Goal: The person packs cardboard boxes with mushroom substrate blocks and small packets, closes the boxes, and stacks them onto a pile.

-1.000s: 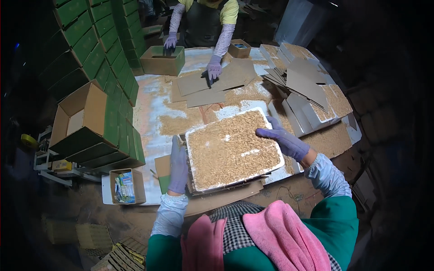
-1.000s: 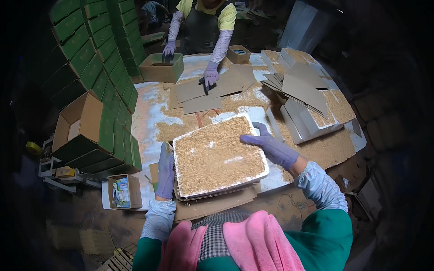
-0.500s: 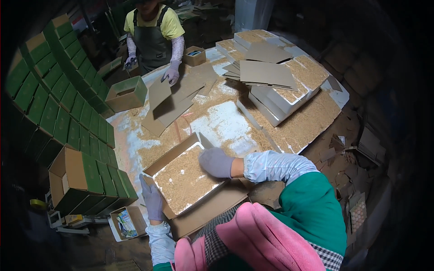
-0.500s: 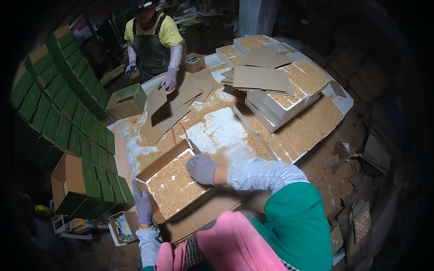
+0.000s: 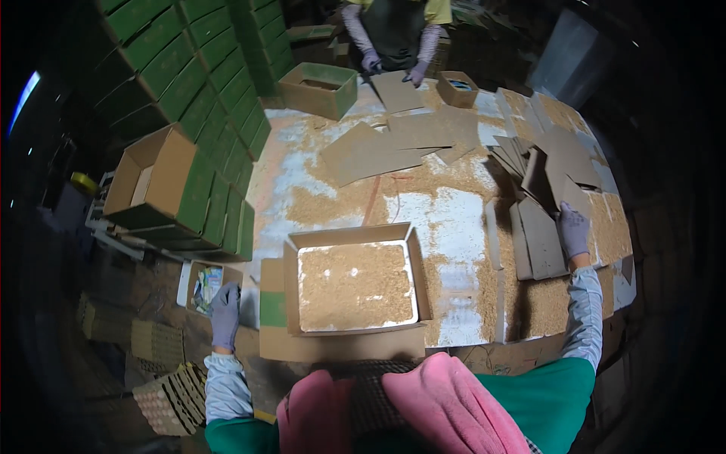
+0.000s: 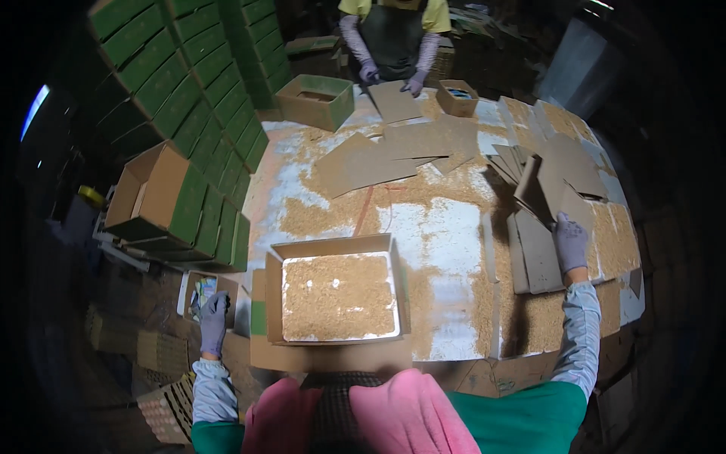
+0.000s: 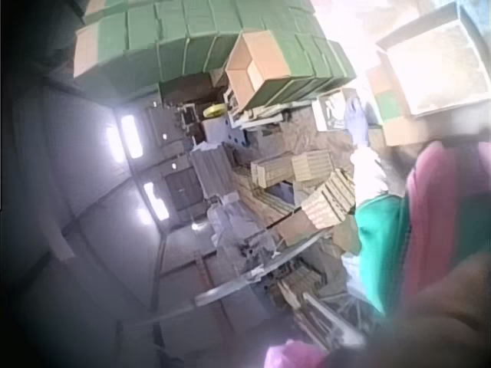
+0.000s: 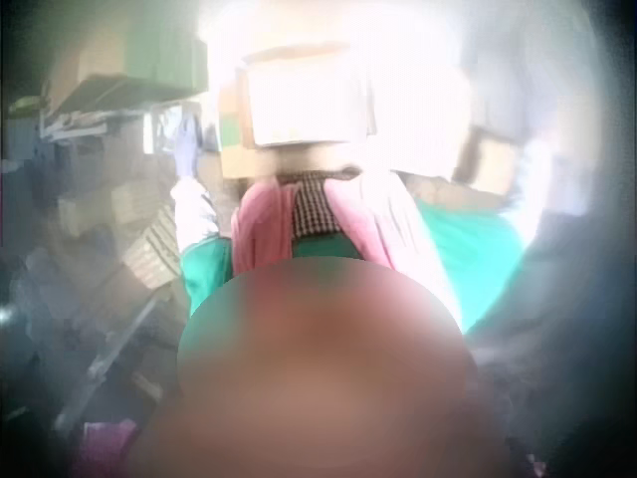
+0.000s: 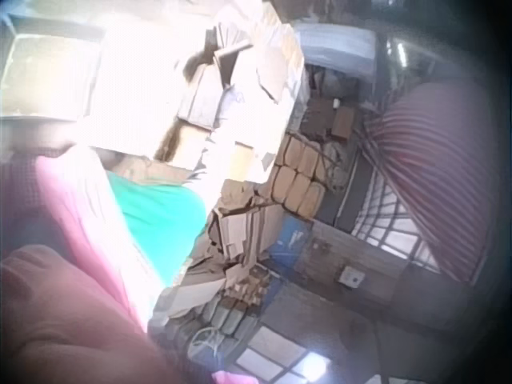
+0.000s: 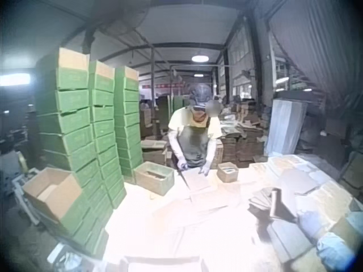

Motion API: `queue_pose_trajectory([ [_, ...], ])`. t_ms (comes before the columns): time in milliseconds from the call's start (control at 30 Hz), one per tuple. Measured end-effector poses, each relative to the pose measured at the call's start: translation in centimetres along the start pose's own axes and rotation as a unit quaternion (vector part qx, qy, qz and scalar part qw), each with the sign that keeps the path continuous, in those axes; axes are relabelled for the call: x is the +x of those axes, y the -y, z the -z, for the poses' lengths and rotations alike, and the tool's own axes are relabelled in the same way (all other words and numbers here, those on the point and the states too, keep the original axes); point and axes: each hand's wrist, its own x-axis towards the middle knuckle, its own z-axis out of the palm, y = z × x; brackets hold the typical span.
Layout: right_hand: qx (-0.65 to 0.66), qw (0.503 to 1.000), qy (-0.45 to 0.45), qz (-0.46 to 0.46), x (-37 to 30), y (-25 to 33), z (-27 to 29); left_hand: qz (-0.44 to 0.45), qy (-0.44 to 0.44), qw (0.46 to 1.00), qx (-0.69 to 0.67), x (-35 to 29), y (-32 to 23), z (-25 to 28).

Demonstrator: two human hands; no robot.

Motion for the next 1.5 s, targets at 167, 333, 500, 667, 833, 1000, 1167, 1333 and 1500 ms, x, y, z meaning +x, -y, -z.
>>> queue_pose_trajectory([
  [167, -0.05, 0.997, -0.02, -0.053, -2.1, -7.6, 1.1, 0.08, -0.05, 0.947, 0.305, 6.2, 4.1, 5.9],
  [333, 0.131, 0.973, -0.176, 0.073, -5.6, 11.1, 11.9, 0.064, 0.056, 0.921, 0.38, 7.6, 12.0, 4.1],
  [500, 0.313, 0.94, -0.11, 0.08, -11.3, 22.1, 15.4, 0.016, 0.062, 0.952, 0.298, 7.4, 15.6, 2.3],
  [667, 0.317, 0.92, -0.185, 0.137, -11.1, 29.0, 17.4, 0.049, -0.003, 0.995, 0.082, 7.0, 2.1, 5.9],
  [833, 0.348, 0.9, -0.116, 0.237, -10.8, 35.3, 17.0, -0.504, 0.069, 0.861, 0.008, 3.0, -14.0, -1.4],
  [1000, 0.333, 0.843, 0.09, 0.412, -13.7, 35.2, 12.9, -0.376, 0.146, 0.912, -0.066, 1.0, -13.3, -2.5],
  [1167, 0.367, 0.794, 0.2, 0.442, -14.8, 35.4, 10.5, -0.403, 0.272, 0.866, 0.118, -0.5, -21.1, -2.0],
  [1333, 0.374, 0.789, 0.294, 0.388, -13.2, 34.6, 10.0, -0.419, 0.357, 0.692, 0.467, -1.5, -17.2, -9.5],
  [1500, 0.171, 0.873, 0.266, 0.372, -11.3, 35.0, 8.7, -0.355, 0.356, 0.657, 0.562, -0.3, -14.5, -14.9],
])
